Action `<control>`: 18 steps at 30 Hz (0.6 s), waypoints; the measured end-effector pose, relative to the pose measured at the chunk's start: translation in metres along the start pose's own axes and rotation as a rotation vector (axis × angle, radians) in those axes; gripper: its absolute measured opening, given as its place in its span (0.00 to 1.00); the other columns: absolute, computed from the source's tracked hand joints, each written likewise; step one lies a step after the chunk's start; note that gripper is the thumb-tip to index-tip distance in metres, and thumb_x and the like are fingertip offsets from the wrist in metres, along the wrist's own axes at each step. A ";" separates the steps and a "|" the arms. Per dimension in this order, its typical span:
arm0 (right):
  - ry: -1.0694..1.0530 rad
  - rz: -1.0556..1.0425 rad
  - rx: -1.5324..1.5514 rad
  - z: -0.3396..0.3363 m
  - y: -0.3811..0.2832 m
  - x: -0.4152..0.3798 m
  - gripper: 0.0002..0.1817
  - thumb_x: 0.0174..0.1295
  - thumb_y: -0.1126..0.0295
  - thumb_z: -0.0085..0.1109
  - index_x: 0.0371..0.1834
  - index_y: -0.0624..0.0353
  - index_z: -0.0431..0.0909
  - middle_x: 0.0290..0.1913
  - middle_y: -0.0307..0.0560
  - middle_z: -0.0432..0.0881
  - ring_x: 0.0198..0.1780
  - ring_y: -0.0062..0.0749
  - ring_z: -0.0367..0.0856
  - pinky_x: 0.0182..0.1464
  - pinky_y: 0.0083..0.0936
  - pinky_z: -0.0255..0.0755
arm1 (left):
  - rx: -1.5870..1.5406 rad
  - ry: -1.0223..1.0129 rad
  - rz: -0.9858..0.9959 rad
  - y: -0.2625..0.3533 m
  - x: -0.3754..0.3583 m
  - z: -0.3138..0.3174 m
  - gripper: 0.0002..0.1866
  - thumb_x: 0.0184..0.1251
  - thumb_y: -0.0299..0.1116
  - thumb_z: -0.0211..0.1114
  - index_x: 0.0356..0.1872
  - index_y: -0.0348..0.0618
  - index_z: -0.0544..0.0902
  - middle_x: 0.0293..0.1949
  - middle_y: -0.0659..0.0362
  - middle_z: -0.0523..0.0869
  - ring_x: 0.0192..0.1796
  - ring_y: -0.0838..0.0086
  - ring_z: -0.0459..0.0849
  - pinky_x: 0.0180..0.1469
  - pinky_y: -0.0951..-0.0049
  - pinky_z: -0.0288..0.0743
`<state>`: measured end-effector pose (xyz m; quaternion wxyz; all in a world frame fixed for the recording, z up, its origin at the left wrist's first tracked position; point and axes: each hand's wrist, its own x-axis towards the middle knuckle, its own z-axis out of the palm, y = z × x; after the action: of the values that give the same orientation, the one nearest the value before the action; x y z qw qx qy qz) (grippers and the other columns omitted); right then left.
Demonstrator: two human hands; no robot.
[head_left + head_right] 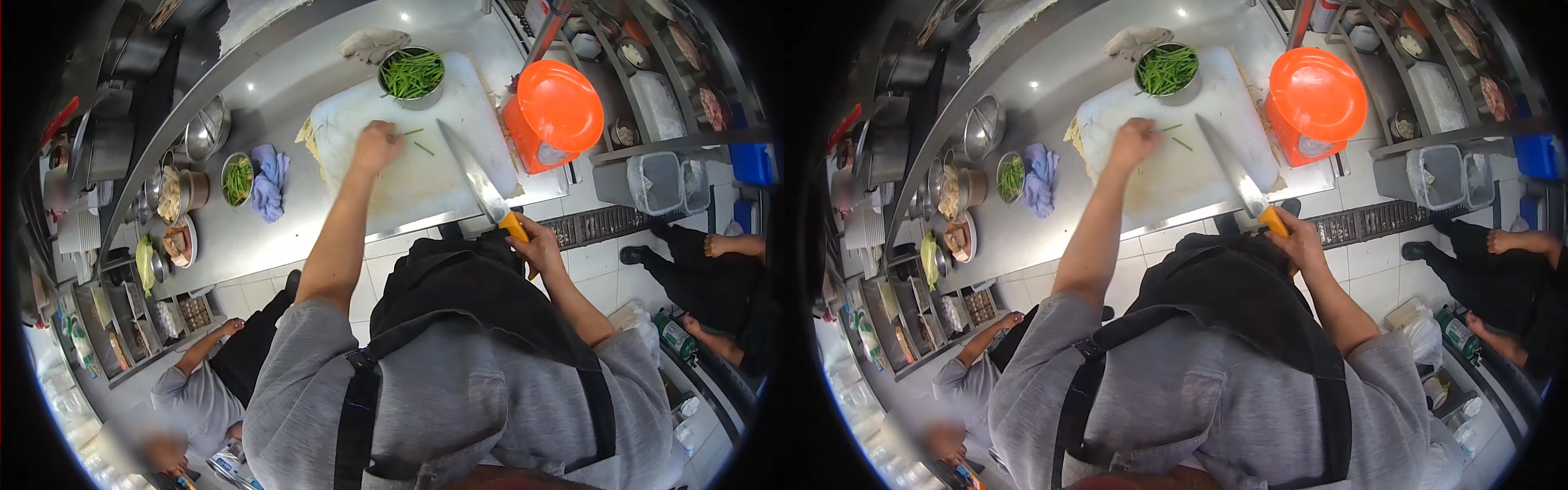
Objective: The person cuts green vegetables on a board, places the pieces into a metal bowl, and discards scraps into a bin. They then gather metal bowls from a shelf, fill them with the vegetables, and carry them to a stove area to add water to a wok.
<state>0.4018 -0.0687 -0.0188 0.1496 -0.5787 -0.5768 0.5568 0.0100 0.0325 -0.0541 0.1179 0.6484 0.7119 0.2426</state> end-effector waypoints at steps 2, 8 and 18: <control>-0.074 -0.010 -0.040 0.002 -0.019 0.006 0.29 0.53 0.71 0.69 0.61 0.51 0.75 0.24 0.43 0.81 0.20 0.20 0.75 0.25 0.22 0.71 | -0.028 0.027 0.109 0.029 -0.026 0.007 0.16 0.52 0.37 0.69 0.40 0.38 0.85 0.37 0.51 0.86 0.36 0.60 0.86 0.42 0.65 0.80; -0.255 0.014 0.001 0.025 -0.032 0.019 0.30 0.53 0.70 0.69 0.63 0.48 0.74 0.24 0.40 0.80 0.20 0.18 0.73 0.24 0.19 0.70 | -0.184 0.207 -0.180 0.058 -0.059 0.020 0.11 0.53 0.26 0.69 0.38 0.36 0.83 0.33 0.51 0.84 0.31 0.65 0.85 0.36 0.69 0.79; -0.120 -0.126 0.200 -0.003 -0.083 0.005 0.28 0.54 0.72 0.66 0.62 0.59 0.74 0.27 0.38 0.79 0.22 0.15 0.72 0.24 0.16 0.69 | -0.226 0.428 0.063 0.109 0.014 -0.061 0.08 0.56 0.25 0.66 0.37 0.38 0.84 0.33 0.52 0.86 0.33 0.67 0.86 0.38 0.70 0.79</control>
<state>0.3614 -0.0389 0.0481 0.2066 -0.4893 -0.5615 0.6346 0.0732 0.0393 0.0541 0.0286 0.5867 0.6686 0.4560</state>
